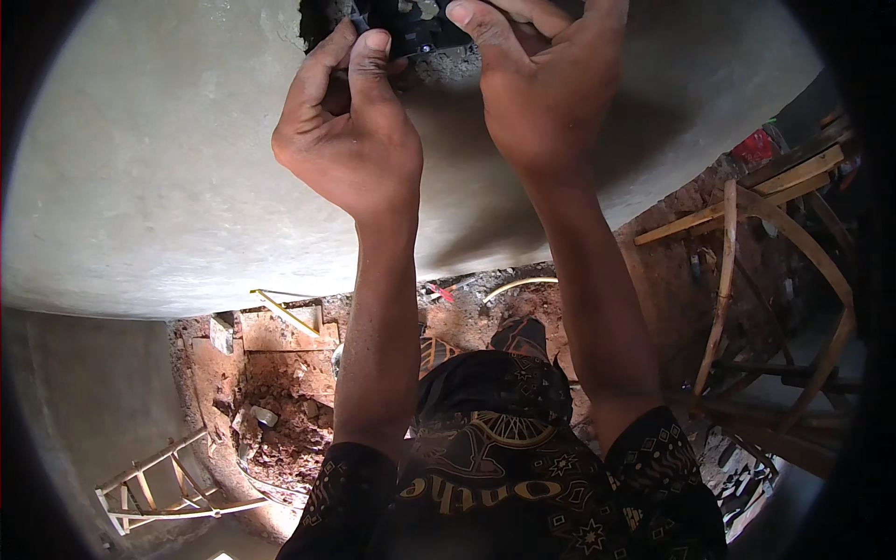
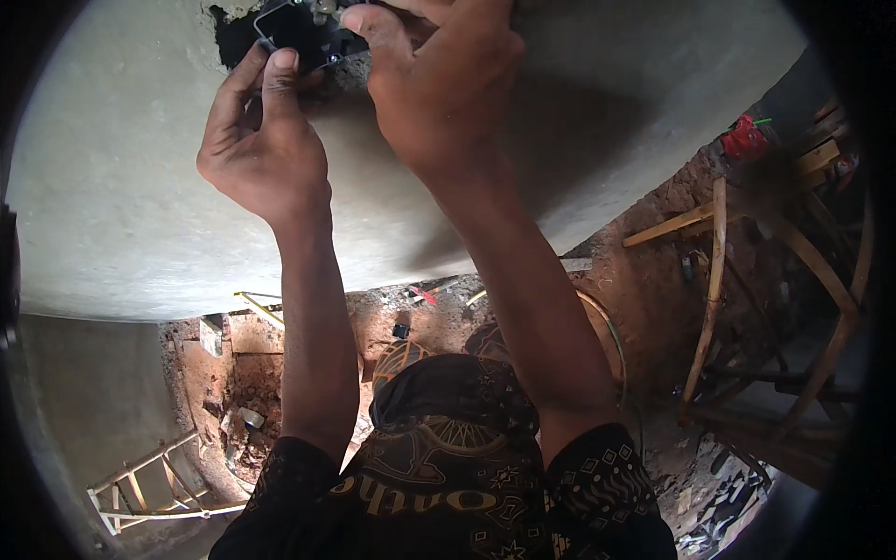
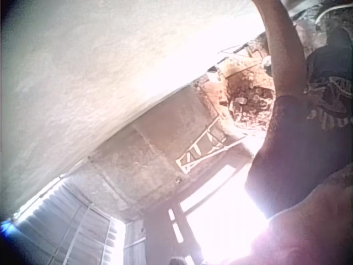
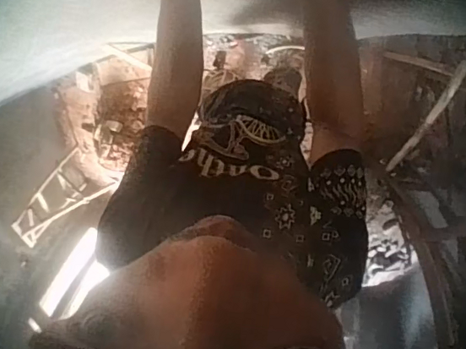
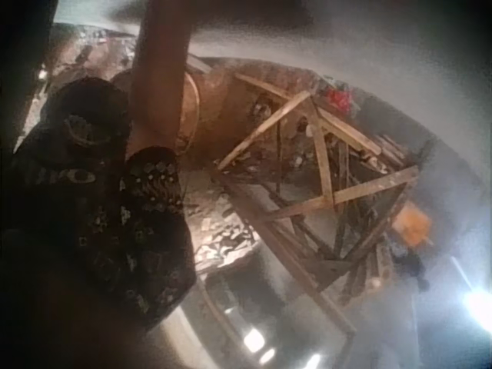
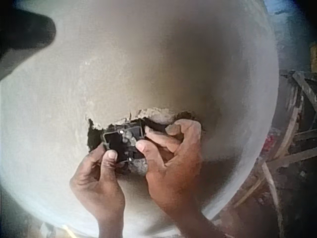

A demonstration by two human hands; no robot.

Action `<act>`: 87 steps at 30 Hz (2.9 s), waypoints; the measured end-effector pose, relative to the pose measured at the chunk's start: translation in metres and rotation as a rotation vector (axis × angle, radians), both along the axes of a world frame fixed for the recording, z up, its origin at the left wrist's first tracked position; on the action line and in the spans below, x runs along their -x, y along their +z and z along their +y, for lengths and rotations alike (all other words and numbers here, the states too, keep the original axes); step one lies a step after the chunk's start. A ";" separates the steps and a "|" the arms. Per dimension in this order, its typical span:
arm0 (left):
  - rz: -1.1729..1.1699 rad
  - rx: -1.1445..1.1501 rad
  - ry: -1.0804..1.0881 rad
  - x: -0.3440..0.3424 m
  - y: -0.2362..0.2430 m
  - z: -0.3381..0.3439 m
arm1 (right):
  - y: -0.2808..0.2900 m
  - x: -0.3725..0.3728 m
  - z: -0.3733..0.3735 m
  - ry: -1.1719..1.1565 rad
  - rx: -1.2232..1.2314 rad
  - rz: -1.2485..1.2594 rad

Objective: The person is installing an electrical junction box into a concrete wall using mortar.

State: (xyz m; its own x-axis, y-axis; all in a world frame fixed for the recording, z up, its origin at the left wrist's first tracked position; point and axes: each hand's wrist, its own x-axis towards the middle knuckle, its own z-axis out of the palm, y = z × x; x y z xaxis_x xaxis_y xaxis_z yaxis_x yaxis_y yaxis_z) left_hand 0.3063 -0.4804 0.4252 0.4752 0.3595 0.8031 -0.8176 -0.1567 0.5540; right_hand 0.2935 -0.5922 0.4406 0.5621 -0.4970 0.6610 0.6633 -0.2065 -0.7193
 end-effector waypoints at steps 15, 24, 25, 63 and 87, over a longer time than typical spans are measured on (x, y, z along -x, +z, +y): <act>0.079 -0.246 0.043 0.011 -0.009 0.008 | -0.022 -0.009 -0.003 0.114 -0.169 -0.181; -0.153 -0.494 0.315 0.004 -0.007 0.019 | -0.030 -0.008 -0.006 0.002 -0.071 -0.156; -0.105 -0.530 0.335 0.003 -0.007 0.018 | -0.031 -0.011 -0.007 -0.016 -0.073 -0.156; -0.038 -0.252 0.015 -0.007 -0.005 0.019 | 0.003 -0.001 0.015 -0.179 -0.028 -0.072; -0.056 -0.247 0.041 -0.015 -0.011 0.013 | -0.015 -0.010 0.014 -0.206 0.002 -0.083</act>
State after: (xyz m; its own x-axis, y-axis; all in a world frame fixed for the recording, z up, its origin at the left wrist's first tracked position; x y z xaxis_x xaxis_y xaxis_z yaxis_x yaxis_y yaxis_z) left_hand 0.3209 -0.4672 0.4143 0.4164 0.1671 0.8937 -0.8361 -0.3157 0.4486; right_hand 0.3033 -0.5781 0.4256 0.3922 -0.5942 0.7022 0.6641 -0.3453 -0.6631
